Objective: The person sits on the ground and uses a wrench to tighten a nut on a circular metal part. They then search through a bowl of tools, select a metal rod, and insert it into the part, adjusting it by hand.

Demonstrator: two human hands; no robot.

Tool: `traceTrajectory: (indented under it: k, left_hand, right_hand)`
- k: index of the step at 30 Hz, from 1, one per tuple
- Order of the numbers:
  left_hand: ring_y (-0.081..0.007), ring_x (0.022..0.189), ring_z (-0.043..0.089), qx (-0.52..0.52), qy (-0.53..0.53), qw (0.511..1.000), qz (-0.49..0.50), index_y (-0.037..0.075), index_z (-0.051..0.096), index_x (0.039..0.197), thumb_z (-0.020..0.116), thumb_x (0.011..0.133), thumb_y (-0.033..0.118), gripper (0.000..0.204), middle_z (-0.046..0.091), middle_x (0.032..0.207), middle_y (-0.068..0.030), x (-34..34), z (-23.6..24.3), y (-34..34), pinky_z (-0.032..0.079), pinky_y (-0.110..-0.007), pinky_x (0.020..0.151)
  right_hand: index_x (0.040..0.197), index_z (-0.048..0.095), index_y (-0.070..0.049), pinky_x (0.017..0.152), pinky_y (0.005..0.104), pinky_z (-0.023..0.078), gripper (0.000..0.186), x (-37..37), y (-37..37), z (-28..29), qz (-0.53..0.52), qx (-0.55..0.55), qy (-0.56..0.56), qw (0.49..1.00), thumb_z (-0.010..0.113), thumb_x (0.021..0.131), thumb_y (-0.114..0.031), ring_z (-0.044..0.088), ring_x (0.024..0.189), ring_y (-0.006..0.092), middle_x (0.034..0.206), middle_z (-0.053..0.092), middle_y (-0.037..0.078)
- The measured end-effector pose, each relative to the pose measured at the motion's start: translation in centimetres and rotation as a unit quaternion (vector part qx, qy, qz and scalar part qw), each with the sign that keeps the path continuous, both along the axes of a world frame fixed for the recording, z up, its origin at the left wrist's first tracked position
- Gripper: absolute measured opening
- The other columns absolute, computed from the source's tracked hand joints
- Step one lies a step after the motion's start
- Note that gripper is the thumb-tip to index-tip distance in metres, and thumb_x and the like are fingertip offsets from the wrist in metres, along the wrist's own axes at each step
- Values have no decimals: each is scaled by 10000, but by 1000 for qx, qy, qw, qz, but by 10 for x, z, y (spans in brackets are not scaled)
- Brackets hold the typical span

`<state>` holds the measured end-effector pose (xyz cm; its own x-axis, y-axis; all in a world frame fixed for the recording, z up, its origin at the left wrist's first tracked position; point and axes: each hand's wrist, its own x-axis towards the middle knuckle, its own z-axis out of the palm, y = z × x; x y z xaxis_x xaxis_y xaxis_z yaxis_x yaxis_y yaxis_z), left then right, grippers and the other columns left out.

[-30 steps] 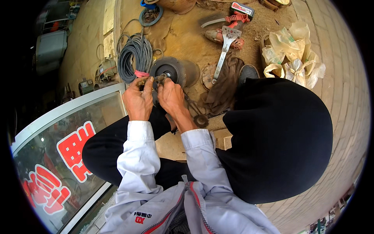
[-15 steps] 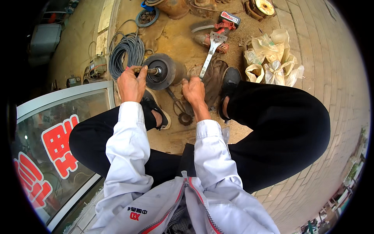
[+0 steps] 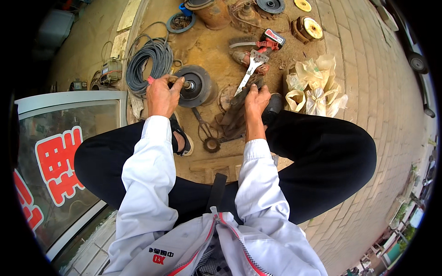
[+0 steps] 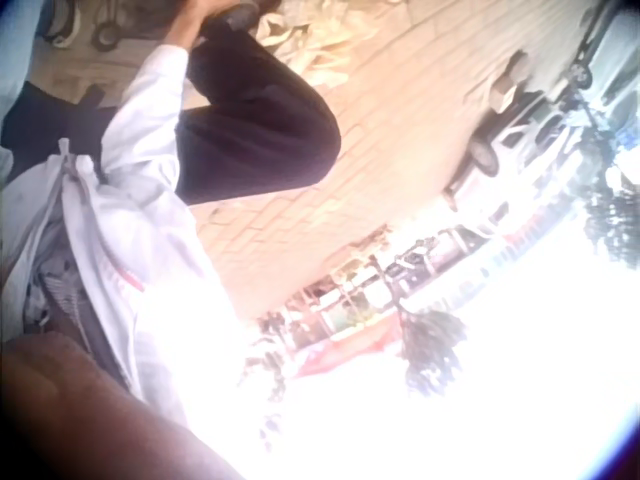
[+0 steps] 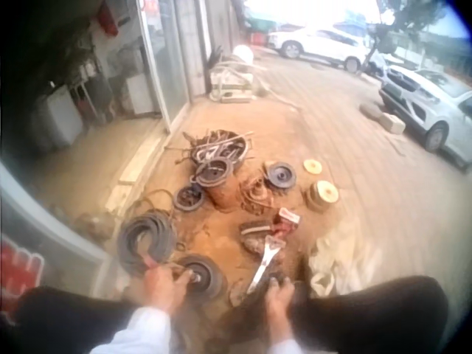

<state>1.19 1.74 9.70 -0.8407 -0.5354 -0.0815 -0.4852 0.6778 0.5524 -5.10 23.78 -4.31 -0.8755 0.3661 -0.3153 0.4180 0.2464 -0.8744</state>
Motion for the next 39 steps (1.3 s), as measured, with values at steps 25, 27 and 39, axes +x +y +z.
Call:
traceTrajectory:
  k: [25, 27, 39]
  left_hand:
    - [-248, 655, 686, -7, -12, 998, -53, -56, 744, 962, 761, 885, 215, 282, 718, 749, -180, -8, 5, -5, 517, -357, 651]
    - [-226, 638, 670, -1, -28, 998, -53, -56, 744, 963, 757, 890, 210, 276, 712, 731, -166, -7, 5, -6, 511, -348, 641]
    - [-389, 742, 682, 8, 4, 999, -39, -12, 751, 920, 785, 837, 208, 237, 695, 792, -239, -7, -1, -7, 518, -436, 686]
  right_hand:
    - [957, 711, 51, 914, 500, 508, 310, 6, -28, -78, 130, 83, -195, 969, 668, 814, -221, 648, 1045, 501, 1028, 693, 331]
    - [1037, 695, 33, 923, 510, 515, 345, 19, -29, -83, 274, 135, -199, 931, 673, 827, -239, 654, 1053, 486, 1071, 692, 318]
    - [1066, 691, -51, 824, 446, 580, 246, 109, -65, -73, 677, 277, -163, 662, 645, 867, -187, 715, 1015, 356, 1055, 729, 209]
